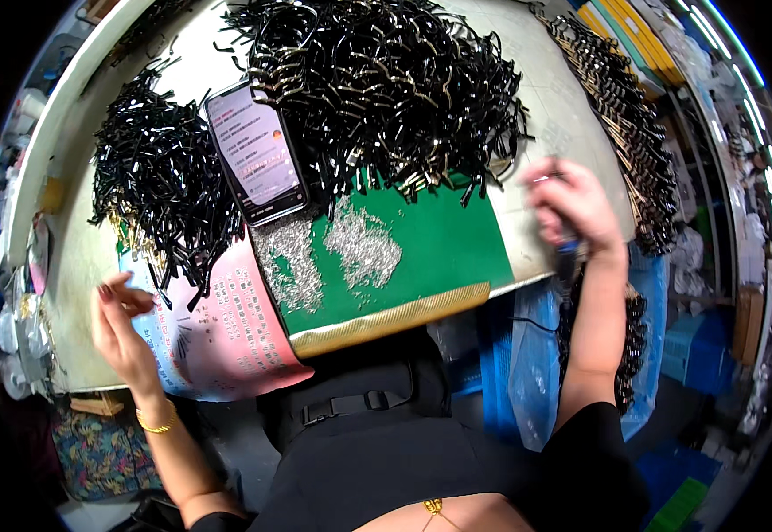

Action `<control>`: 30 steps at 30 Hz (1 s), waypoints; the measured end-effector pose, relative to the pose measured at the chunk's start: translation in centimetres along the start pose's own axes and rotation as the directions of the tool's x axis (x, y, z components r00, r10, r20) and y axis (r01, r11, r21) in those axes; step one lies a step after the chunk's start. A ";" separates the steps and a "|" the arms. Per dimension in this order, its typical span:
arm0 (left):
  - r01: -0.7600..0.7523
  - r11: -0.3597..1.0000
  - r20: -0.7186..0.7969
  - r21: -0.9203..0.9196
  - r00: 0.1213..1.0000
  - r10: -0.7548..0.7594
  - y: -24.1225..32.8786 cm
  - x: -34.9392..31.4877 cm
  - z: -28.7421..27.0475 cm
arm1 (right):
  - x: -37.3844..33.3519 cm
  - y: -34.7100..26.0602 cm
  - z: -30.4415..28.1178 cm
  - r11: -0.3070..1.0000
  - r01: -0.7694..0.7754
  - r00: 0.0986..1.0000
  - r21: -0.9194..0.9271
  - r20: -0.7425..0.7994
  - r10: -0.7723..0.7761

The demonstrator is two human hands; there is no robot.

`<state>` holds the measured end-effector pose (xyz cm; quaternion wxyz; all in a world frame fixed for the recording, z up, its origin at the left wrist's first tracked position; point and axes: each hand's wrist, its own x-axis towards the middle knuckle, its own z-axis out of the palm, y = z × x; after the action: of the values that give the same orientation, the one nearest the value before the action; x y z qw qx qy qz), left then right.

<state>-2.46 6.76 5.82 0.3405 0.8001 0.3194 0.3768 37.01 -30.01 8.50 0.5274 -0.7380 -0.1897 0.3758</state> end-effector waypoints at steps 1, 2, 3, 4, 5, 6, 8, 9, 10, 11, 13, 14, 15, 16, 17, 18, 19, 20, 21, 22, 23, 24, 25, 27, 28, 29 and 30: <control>0.058 0.998 -0.043 -0.022 0.997 -0.059 -0.5 -1.5 0.6 | -0.3 -1.3 3.9 0.978 -0.038 0.998 -0.204 0.046 0.049; 0.083 0.993 -0.031 -0.085 0.996 -0.086 -1.4 -2.5 1.4 | 0.4 -0.4 6.6 0.848 0.283 0.957 -0.448 0.065 -0.284; 0.112 0.983 -0.024 -0.146 0.993 -0.117 -1.8 -3.2 2.4 | 1.3 0.6 8.9 0.561 0.527 0.811 -0.639 0.181 -0.557; 0.161 0.959 0.001 -0.234 0.986 -0.166 -1.9 -3.7 3.3 | 1.6 0.1 10.9 0.487 0.436 0.832 -0.757 0.133 -0.539; 0.204 0.927 0.023 -0.314 0.978 -0.208 -1.8 -4.1 4.1 | 2.0 -0.4 12.7 0.400 0.338 0.842 -0.852 0.085 -0.532; 0.196 0.927 0.020 -0.319 0.980 -0.200 -1.9 -4.5 4.7 | 2.7 -0.6 13.7 0.316 0.222 0.872 -0.922 0.043 -0.488; 0.163 0.932 -0.005 -0.324 0.985 -0.173 -1.5 -4.9 4.3 | 4.4 0.1 14.9 0.224 0.192 0.862 -0.956 0.055 -0.503; 0.129 0.948 -0.020 -0.290 0.990 -0.141 -1.8 -4.9 4.0 | 4.8 0.7 14.7 0.197 0.206 0.844 -0.959 0.072 -0.532; 0.137 0.947 -0.031 -0.290 0.988 -0.152 -2.1 -4.9 3.5 | 4.8 0.5 14.6 0.191 0.170 0.875 -0.967 0.059 -0.480; 0.145 0.948 -0.049 -0.283 0.985 -0.165 -2.5 -5.0 2.6 | 4.5 0.0 14.4 0.205 0.225 0.882 -0.952 0.110 -0.459; 0.160 0.951 -0.091 -0.264 0.978 -0.190 -3.8 -4.8 0.9 | 3.9 -0.3 13.4 0.343 0.284 0.912 -0.895 0.141 -0.386; 0.186 0.951 -0.123 -0.245 0.968 -0.221 -4.1 -4.6 -0.3 | 3.3 -1.5 14.2 0.564 0.244 0.957 -0.789 0.103 -0.270; 0.209 0.942 -0.133 -0.262 0.959 -0.249 -4.5 -4.0 -0.5 | 2.7 -1.5 13.2 0.698 0.204 0.977 -0.687 0.093 -0.194; 0.267 0.934 -0.109 -0.239 0.948 -0.299 -4.2 -3.3 -0.8 | 1.9 -2.6 13.3 0.888 -0.027 0.994 -0.458 0.078 0.071; 0.295 0.938 -0.098 -0.183 0.944 -0.316 -4.6 -2.2 -0.7 | 0.9 -2.7 12.9 0.959 0.007 0.990 -0.285 0.136 0.033; 0.256 0.966 -0.114 -0.037 0.959 -0.259 -5.1 -1.0 -0.5 | 0.0 -3.1 13.5 0.983 -0.010 0.997 -0.184 0.080 0.025; 0.218 0.967 -0.129 0.130 0.971 -0.202 -5.3 0.3 -1.2 | -0.5 -3.6 14.4 0.997 -0.023 0.999 -0.071 0.043 0.026; 0.200 0.957 -0.114 0.209 0.977 -0.179 -5.9 1.6 -1.4 | -1.1 -3.2 14.3 0.999 -0.017 0.999 -0.044 0.044 0.019; 0.179 0.941 -0.095 0.288 0.983 -0.158 -6.5 2.9 -1.7 | -1.5 -2.8 14.0 1.000 -0.012 0.999 -0.015 0.043 0.013; 0.195 0.944 -0.088 0.265 0.980 -0.178 -7.0 4.3 -1.8 | -2.1 -3.3 13.8 0.998 -0.050 0.993 0.037 0.108 0.046; 0.227 0.930 -0.069 0.289 0.974 -0.216 -7.3 5.7 -1.8 | -2.6 -2.6 13.4 0.995 -0.076 0.994 0.071 0.089 0.069; 0.271 0.905 -0.056 0.327 0.962 -0.268 -7.3 7.0 -1.8 | -3.0 -1.7 13.0 0.994 -0.071 0.993 0.077 0.099 0.063; 0.310 0.875 -0.045 0.372 0.948 -0.316 -7.3 8.3 -1.8 | -3.3 -0.8 12.8 0.994 -0.066 0.992 0.091 0.111 0.056; 0.073 0.788 -0.032 0.612 0.997 -0.068 -14.6 11.0 -3.1 | -3.6 0.2 13.3 0.991 -0.067 0.994 0.112 0.096 0.056; -0.041 0.707 0.006 0.706 0.999 0.052 -17.2 12.0 -3.4 | -3.7 1.0 13.3 0.987 -0.066 0.994 0.148 0.092 0.052; 0.046 0.655 -0.029 0.754 0.999 -0.037 -16.5 12.6 -2.5 | -3.8 1.9 13.0 0.980 -0.080 0.994 0.181 0.084 0.066; 0.134 0.716 0.041 0.685 0.974 -0.222 -15.7 13.5 -2.0 | -3.5 3.1 12.8 0.978 -0.067 0.996 0.199 0.075 0.053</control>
<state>-1.16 26.55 -0.34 0.0786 0.8554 0.4891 0.1511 24.76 -25.40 4.83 0.5808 -0.6728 -0.1466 0.4343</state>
